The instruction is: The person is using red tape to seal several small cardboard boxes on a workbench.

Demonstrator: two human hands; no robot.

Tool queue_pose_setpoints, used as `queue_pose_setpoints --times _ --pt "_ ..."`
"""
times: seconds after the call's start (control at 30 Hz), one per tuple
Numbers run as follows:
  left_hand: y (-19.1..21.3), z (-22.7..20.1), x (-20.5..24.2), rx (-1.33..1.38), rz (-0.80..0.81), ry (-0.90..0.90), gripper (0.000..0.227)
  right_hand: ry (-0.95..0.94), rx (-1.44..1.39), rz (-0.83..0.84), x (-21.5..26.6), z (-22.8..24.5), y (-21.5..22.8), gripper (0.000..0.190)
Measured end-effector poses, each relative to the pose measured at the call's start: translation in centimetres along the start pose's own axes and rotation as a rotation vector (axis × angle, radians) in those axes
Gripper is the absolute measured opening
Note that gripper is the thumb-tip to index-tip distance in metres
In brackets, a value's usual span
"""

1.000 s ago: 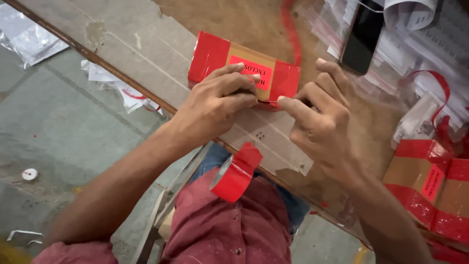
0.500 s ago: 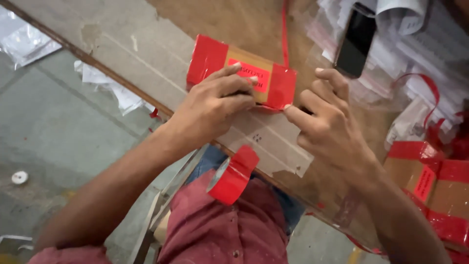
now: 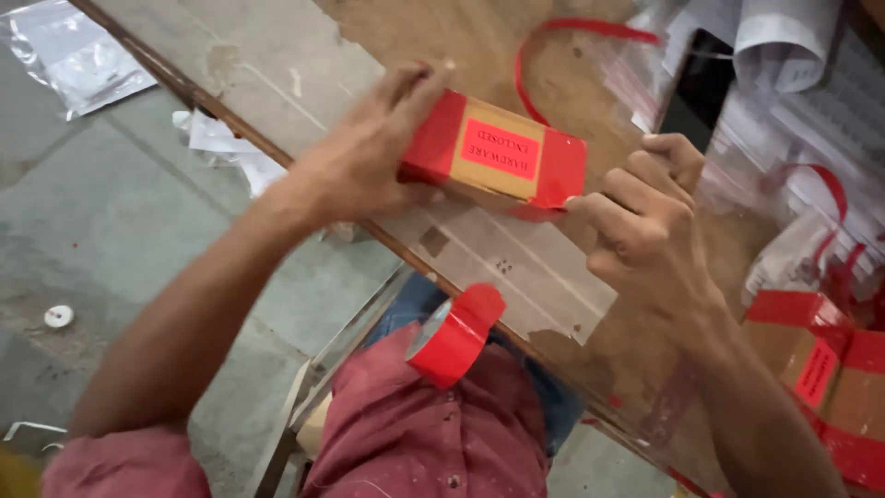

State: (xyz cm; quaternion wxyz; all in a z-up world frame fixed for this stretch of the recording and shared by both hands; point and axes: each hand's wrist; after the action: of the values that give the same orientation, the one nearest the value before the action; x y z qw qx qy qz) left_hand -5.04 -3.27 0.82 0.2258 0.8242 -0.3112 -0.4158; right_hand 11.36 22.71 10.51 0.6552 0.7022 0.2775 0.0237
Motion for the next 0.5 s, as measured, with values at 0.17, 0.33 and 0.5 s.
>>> queue_pose_setpoints --times 0.17,0.33,0.5 --pt "-1.9 -0.8 0.5 0.254 0.020 0.147 0.110 -0.031 0.002 -0.019 -1.8 1.1 0.4 0.028" --pt "-2.3 -1.1 0.6 0.214 -0.015 0.146 0.109 -0.017 -0.050 -0.030 -2.4 1.1 1.7 0.026" --pt "-2.4 -1.5 1.0 0.229 -0.028 0.130 0.112 -0.262 -0.145 -0.080 -2.5 1.7 4.9 0.019"
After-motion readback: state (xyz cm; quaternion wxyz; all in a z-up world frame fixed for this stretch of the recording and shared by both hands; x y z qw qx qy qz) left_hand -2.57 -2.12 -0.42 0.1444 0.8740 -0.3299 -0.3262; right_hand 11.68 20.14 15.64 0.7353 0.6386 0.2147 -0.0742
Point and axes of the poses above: each hand's wrist, its own x-axis away from the middle knuckle, its own y-axis out of the back of the hand, z = x × y, and after that the axes turned 10 degrees about x, right-handed
